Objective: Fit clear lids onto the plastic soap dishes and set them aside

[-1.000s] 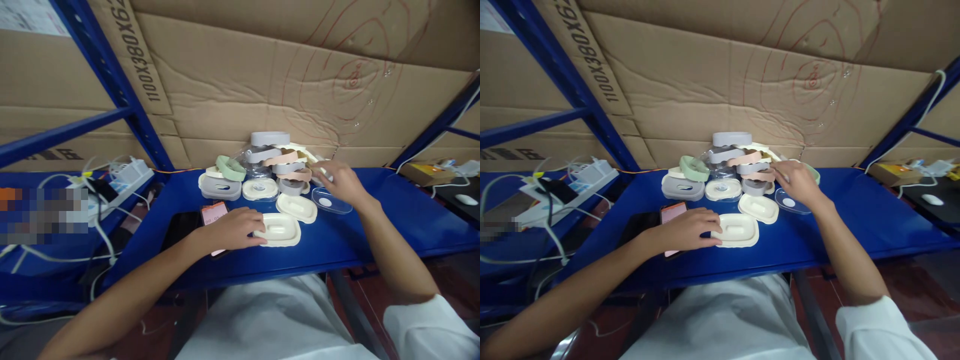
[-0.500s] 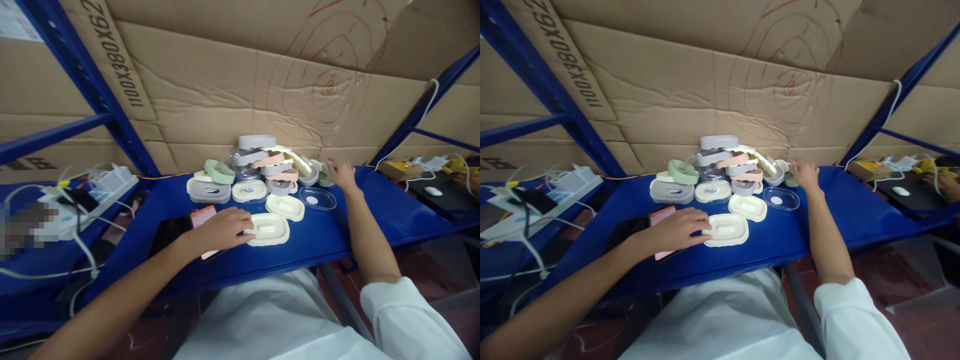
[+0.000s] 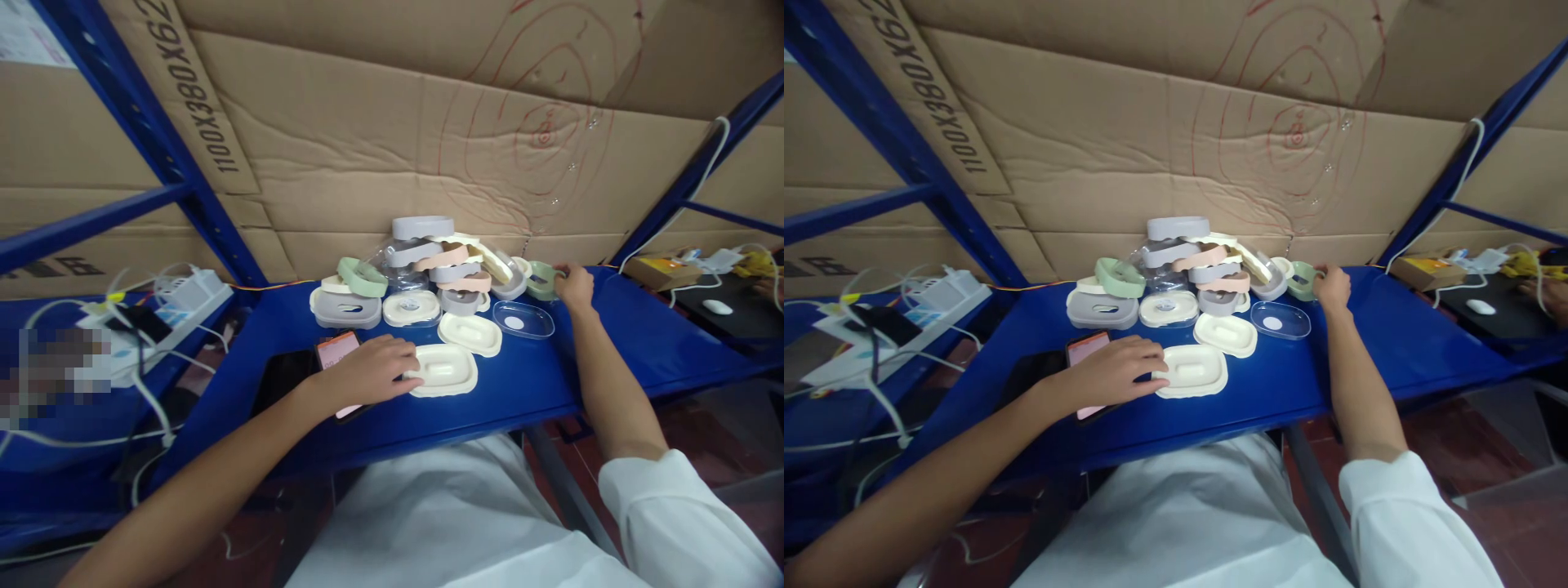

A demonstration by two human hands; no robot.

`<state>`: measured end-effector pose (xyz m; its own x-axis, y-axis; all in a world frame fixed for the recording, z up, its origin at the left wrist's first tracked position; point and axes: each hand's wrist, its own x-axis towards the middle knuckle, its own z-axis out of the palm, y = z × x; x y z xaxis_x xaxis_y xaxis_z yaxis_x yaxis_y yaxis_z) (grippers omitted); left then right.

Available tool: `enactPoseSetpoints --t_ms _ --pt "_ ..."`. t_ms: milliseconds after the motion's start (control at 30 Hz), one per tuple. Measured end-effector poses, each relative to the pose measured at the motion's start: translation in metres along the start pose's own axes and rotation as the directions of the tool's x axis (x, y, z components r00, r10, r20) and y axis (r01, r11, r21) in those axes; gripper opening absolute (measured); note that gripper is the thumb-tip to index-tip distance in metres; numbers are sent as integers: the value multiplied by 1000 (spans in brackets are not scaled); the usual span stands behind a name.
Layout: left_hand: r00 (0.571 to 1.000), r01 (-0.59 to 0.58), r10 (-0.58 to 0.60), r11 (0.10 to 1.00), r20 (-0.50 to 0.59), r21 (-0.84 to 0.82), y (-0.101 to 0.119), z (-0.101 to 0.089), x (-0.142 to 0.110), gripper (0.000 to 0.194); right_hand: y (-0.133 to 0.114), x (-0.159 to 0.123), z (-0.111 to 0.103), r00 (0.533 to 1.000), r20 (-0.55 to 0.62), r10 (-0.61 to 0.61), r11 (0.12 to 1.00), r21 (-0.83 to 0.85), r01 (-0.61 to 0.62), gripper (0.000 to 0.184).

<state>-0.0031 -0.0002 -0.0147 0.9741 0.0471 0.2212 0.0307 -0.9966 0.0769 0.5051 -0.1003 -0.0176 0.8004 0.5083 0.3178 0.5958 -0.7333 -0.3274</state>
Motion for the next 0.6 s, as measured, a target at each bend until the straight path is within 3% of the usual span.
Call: enactPoseSetpoints --t_ms 67,233,367,600 --pt "1000 2 -2 1000 6 1 0 -1 0 20 2 -1 -2 1000 5 13 1000 -15 -13 39" --pt "1000 5 -5 1000 5 -15 4 -4 -2 32 0 -2 -2 981 139 -132 990 -24 137 44" --pt "999 -21 21 999 -28 -30 4 -4 -4 40 0 -1 -5 964 209 -162 983 -48 176 49" --pt "998 55 -55 998 36 -18 -1 -2 -3 40 3 -8 -28 987 129 -93 988 -107 107 53"
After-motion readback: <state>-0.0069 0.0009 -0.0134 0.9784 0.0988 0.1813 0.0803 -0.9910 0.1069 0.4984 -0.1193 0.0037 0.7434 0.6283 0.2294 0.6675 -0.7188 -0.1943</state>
